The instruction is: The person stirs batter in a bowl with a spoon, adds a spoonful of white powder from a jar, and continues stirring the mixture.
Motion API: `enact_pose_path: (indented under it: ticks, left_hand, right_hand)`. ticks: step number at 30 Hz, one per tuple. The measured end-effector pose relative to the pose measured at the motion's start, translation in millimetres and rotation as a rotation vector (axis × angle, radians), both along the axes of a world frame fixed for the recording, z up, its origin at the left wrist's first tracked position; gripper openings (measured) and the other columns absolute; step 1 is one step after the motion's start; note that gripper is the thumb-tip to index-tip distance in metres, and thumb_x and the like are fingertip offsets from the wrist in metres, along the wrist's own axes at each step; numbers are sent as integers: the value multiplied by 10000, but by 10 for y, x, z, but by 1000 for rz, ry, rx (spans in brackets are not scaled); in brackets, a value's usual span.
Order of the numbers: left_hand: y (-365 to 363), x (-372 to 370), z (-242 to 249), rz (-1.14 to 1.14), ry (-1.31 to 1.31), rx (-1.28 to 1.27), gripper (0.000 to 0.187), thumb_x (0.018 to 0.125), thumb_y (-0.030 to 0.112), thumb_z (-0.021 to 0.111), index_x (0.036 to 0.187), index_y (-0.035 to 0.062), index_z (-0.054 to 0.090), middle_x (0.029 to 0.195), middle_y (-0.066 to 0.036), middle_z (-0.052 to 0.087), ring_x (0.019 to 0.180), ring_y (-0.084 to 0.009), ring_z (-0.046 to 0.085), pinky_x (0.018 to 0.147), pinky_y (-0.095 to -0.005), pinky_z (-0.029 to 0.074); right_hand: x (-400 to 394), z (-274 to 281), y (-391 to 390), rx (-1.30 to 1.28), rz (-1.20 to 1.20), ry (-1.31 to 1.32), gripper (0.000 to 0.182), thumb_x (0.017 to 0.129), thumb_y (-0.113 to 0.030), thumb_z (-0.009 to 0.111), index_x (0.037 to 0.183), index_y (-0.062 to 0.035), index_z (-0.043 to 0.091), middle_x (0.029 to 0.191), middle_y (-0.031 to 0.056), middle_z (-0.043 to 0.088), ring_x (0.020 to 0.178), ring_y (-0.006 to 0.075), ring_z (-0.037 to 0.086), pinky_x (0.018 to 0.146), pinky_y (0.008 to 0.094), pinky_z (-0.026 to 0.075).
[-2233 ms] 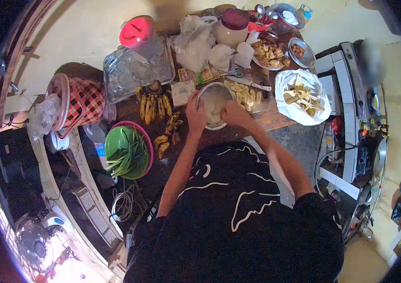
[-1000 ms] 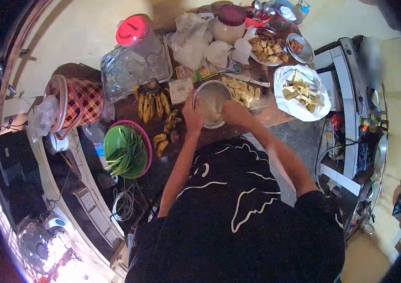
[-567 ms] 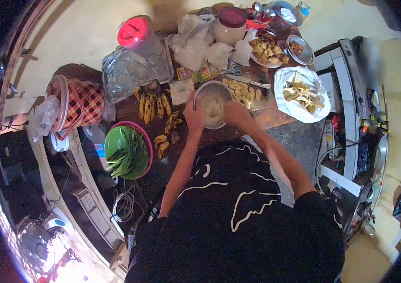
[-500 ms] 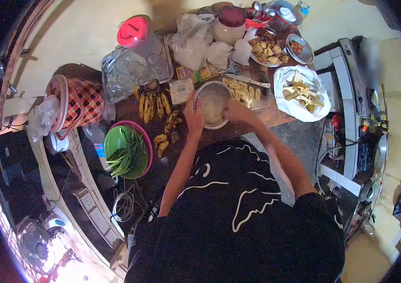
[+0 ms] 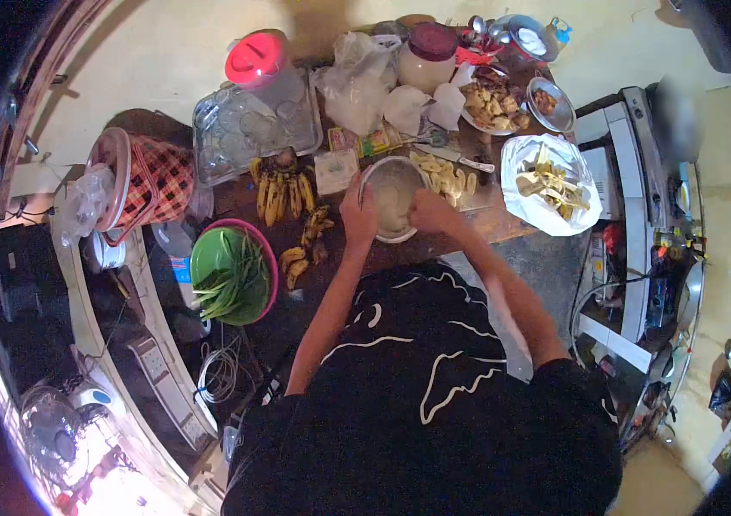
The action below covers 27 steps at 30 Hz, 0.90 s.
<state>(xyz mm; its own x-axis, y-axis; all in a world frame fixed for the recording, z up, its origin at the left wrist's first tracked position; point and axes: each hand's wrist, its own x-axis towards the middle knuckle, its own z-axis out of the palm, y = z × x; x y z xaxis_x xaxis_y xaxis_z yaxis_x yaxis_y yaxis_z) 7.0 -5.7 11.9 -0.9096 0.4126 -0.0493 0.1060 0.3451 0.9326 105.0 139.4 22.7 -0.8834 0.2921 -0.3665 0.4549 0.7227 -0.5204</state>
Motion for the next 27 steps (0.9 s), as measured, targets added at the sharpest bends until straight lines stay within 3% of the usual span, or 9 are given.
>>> enact_pose_path:
  ticks: [2, 5, 8, 11, 14, 17, 20, 23, 27]
  left_hand:
    - [21, -16, -23, -1, -22, -15, 340, 936, 148, 485, 1227, -19, 541, 1262, -213, 542, 1206, -322, 499, 1015, -370, 365]
    - [-10, -14, -118, 10, 33, 16, 346, 939, 149, 480, 1227, -35, 534, 1258, -217, 543, 1203, -319, 503, 1014, -368, 366]
    - [-11, -23, -106, 0, 52, -27, 351, 938, 155, 482, 1225, -39, 535, 1254, -224, 545, 1200, -322, 506, 1011, -369, 370]
    - [5, -15, -73, 1, 67, 18, 351, 937, 159, 483, 1219, -42, 538, 1243, -225, 552, 1190, -334, 511, 1005, -374, 377]
    - [-3, -38, -137, 10, 46, -30, 350, 940, 168, 479, 1214, -39, 544, 1237, -223, 556, 1179, -339, 519, 997, -382, 384]
    - [18, -27, -119, 3, 113, -3, 351, 942, 180, 481, 1212, -34, 548, 1227, -224, 562, 1163, -344, 530, 988, -387, 389]
    - [-5, -39, -162, 16, 38, 15, 354, 940, 191, 486, 1210, -29, 551, 1212, -224, 571, 1148, -346, 539, 980, -391, 394]
    - [9, -8, -41, 28, 46, 7, 351, 939, 190, 490, 1206, -29, 552, 1202, -218, 580, 1141, -347, 543, 977, -391, 397]
    - [-25, -29, -130, 33, 35, 5, 348, 938, 187, 498, 1205, -30, 554, 1203, -212, 582, 1141, -339, 546, 978, -384, 396]
  right_hand:
    - [-72, 219, 47, -177, -118, 9, 226, 741, -161, 565, 725, 48, 648, 803, 273, 635, 789, 419, 639, 710, 474, 515]
    - [-26, -53, -15, 218, -2, -38, 221, 739, -151, 564, 735, 52, 651, 783, 267, 639, 772, 410, 645, 719, 463, 523]
    - [-17, 125, 29, -1, 158, 39, 212, 733, -140, 570, 745, 54, 652, 754, 251, 644, 748, 396, 652, 708, 456, 531]
    - [-80, 86, 22, 224, -71, -46, 210, 729, -139, 576, 744, 56, 650, 736, 243, 643, 727, 390, 653, 687, 468, 530]
    - [-34, 48, -40, 159, 43, -66, 219, 729, -147, 580, 747, 58, 653, 717, 246, 636, 715, 394, 651, 673, 475, 527]
    - [-44, -188, 79, 71, -36, 223, 226, 725, -156, 583, 740, 57, 658, 708, 242, 635, 701, 395, 650, 654, 477, 526]
    - [6, -250, 34, 235, -14, 45, 212, 730, -153, 582, 716, 41, 665, 697, 232, 635, 694, 389, 650, 643, 476, 523]
    - [-61, 187, 70, -125, 78, 26, 202, 734, -157, 582, 694, 22, 667, 701, 228, 636, 693, 383, 650, 641, 476, 522]
    - [-36, -95, 14, 252, 79, 20, 199, 736, -168, 588, 707, 13, 666, 717, 229, 640, 694, 363, 657, 639, 471, 525]
